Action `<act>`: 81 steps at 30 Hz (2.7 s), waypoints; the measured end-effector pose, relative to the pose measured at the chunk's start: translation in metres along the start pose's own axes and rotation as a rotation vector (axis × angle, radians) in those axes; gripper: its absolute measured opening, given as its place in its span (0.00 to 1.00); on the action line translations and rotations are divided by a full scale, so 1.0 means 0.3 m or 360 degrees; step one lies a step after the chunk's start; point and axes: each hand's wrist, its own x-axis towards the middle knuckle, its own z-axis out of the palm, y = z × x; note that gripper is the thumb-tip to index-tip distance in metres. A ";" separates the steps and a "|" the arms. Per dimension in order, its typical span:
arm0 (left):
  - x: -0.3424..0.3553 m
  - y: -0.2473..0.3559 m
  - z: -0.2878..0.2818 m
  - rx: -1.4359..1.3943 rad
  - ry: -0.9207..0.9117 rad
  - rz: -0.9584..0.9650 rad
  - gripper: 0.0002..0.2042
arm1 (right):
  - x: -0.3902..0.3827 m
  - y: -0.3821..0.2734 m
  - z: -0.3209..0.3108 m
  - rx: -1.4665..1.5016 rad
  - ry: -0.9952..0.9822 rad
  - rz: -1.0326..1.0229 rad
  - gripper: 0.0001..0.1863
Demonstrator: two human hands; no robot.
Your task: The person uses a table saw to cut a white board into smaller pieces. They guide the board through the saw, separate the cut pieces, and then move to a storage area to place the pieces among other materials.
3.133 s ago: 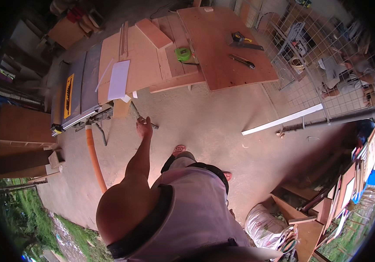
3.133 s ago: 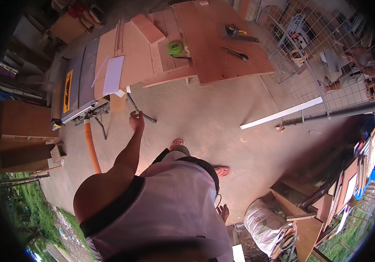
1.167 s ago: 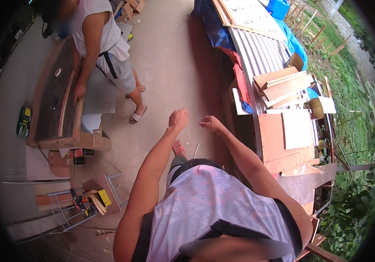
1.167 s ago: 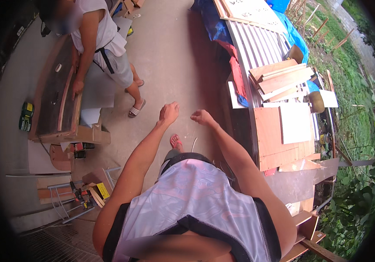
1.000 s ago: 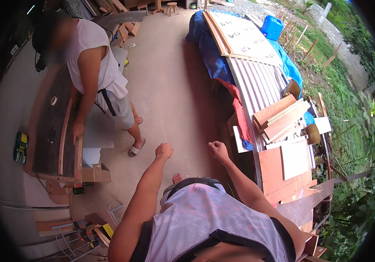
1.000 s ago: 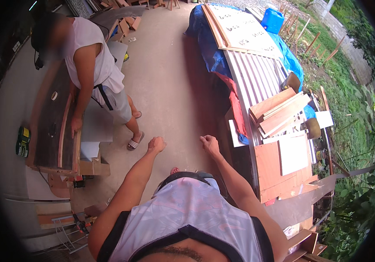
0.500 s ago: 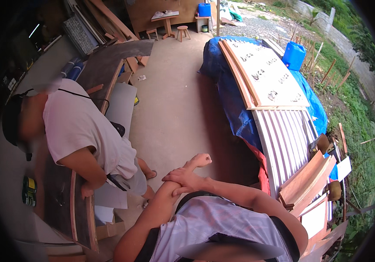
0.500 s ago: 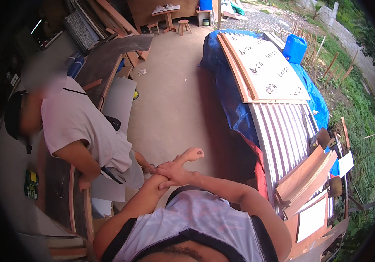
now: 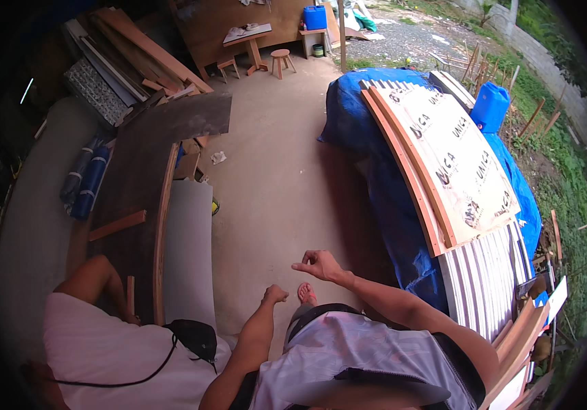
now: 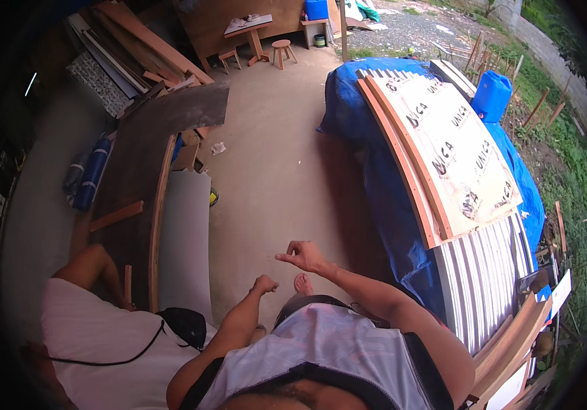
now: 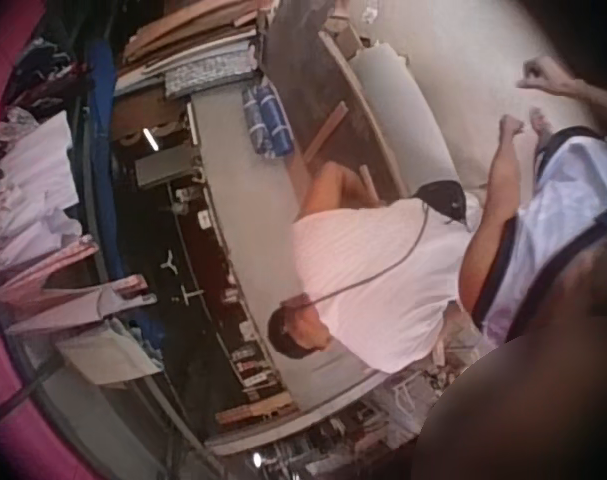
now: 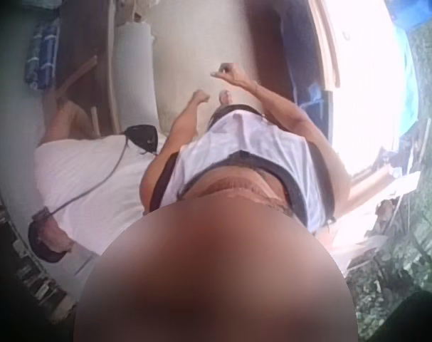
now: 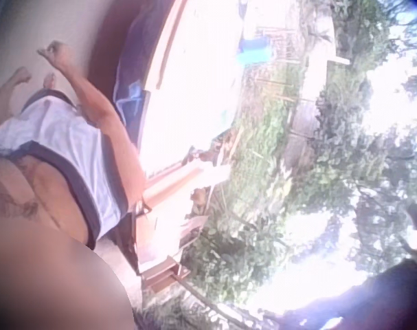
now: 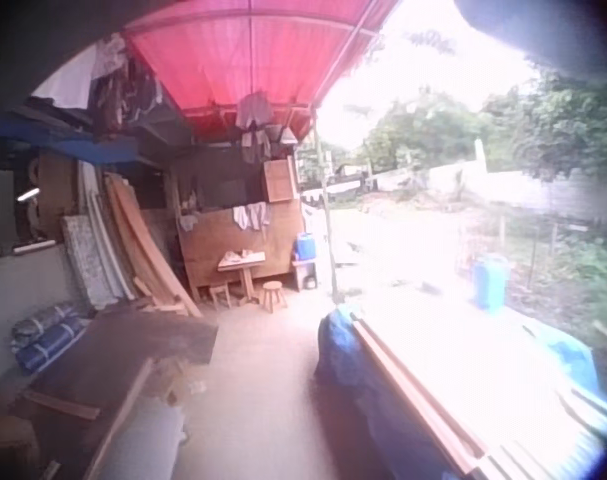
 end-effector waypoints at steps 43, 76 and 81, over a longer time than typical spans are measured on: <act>1.624 2.756 -3.410 -0.0418 -0.1570 0.3133 0.34 | 4.015 1.147 -1.872 -0.0397 -0.0329 0.0291 0.20; 5.106 3.662 -4.628 -0.0023 -0.0737 0.0372 0.07 | 4.999 2.236 -3.290 0.1091 0.1694 0.2307 0.14; 5.327 4.453 -4.642 -0.0383 -0.0455 0.0579 0.07 | 5.031 2.420 -3.449 0.1347 0.1273 0.2386 0.16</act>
